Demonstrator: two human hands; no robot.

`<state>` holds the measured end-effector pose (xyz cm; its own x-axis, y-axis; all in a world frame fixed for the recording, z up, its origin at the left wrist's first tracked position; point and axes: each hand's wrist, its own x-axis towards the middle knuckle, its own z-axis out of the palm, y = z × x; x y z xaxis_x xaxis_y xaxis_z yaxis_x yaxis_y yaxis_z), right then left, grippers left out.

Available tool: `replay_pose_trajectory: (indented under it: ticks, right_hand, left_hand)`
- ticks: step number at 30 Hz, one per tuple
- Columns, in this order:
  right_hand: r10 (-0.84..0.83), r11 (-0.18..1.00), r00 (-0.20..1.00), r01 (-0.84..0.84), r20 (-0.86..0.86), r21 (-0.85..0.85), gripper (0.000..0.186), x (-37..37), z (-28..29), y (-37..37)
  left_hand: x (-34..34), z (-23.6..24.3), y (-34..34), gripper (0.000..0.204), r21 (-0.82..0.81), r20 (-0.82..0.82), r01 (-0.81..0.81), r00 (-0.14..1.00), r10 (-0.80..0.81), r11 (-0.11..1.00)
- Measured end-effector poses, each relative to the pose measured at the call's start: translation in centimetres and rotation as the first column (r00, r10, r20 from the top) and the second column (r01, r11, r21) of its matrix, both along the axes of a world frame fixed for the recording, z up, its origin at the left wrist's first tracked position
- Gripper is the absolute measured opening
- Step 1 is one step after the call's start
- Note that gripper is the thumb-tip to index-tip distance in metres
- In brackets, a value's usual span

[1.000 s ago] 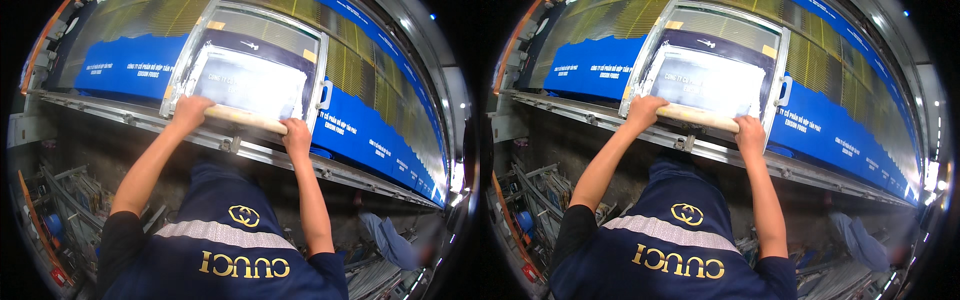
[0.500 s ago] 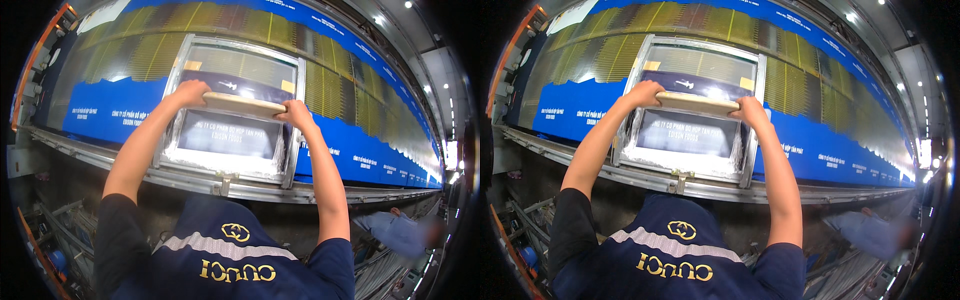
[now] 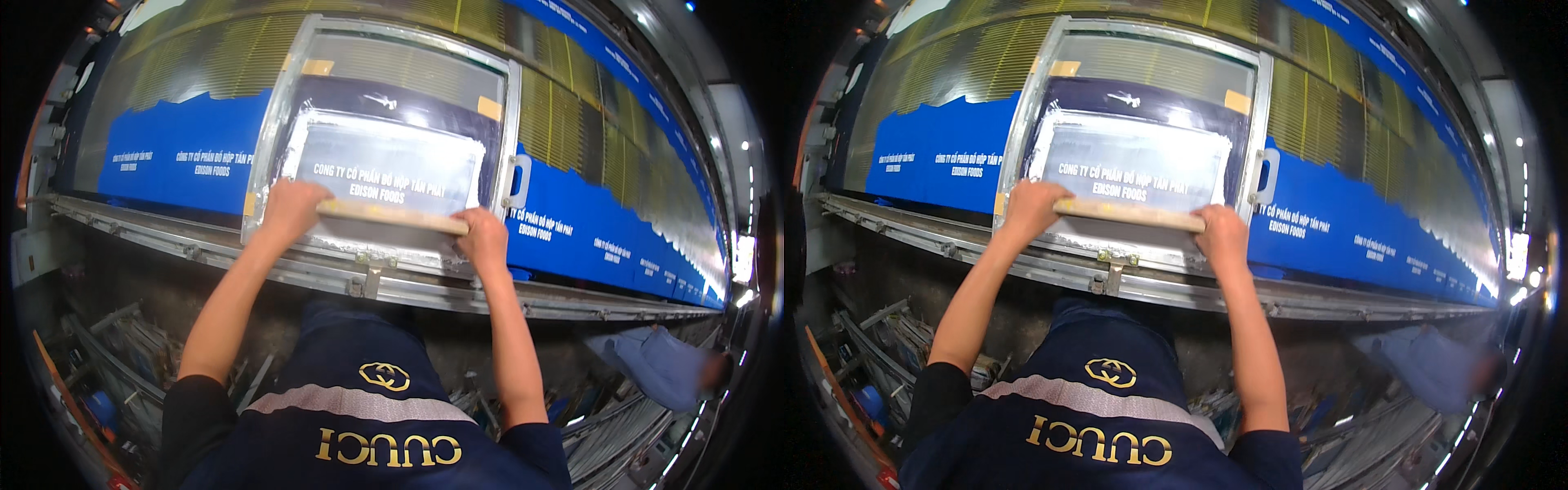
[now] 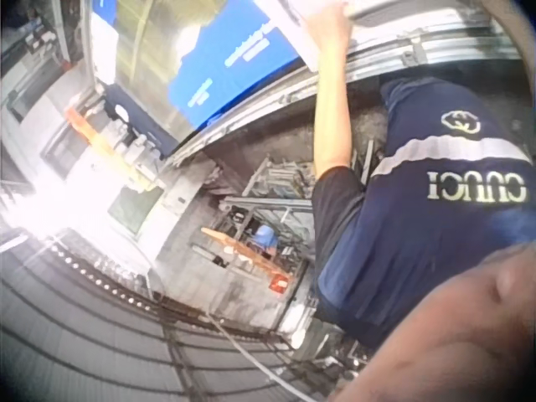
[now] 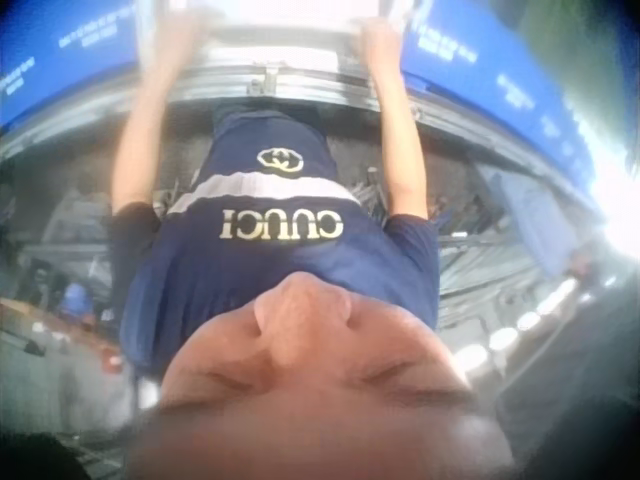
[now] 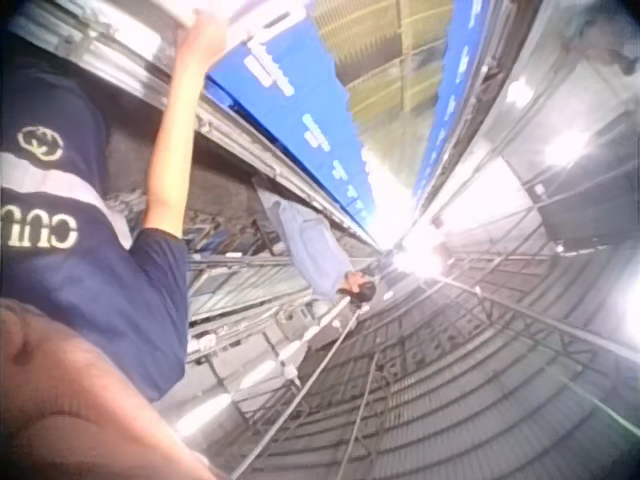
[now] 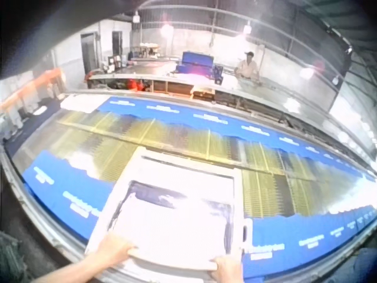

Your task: The person uses a squeegee to pull white ink across a screen printing frame mounted on a large blue banner. After completing the print, the person moves the frame to a workbench, picks up a small container of white paste, and uses a spatula to spread the paste onto the screen mesh.

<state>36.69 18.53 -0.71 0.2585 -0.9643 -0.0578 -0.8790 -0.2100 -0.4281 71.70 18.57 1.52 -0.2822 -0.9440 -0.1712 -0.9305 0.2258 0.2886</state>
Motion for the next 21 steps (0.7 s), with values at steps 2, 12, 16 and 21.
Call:
replay_pose_trajectory:
  ticks: [2, 12, 16, 21]
  right_hand:
    - [0.021, 1.0, 0.999, -0.022, 0.051, 0.019, 0.031, 0.2, 0.1, 1.7]
    - [0.07, 0.976, 0.992, -0.047, -0.105, 0.211, 0.047, -0.8, 2.7, -17.1]
    - [-0.001, 0.979, 1.0, 0.006, -0.021, 0.202, 0.048, -0.9, 1.2, -18.7]
    - [-0.055, 0.989, 0.997, 0.061, -0.046, 0.131, 0.039, 0.3, 1.0, -12.0]
  left_hand:
    - [0.6, -0.4, 1.7, 0.018, -0.101, -0.04, 0.049, 0.998, -0.054, 0.994]
    - [-0.2, 1.9, -16.9, 0.038, 0.099, 0.03, 0.113, 0.993, -0.117, 0.989]
    - [-0.9, 1.2, -19.2, 0.032, 0.094, 0.045, 0.071, 0.996, -0.076, 0.993]
    - [-0.6, 0.8, -12.3, 0.023, 0.083, 0.07, 0.021, 0.997, -0.026, 0.996]
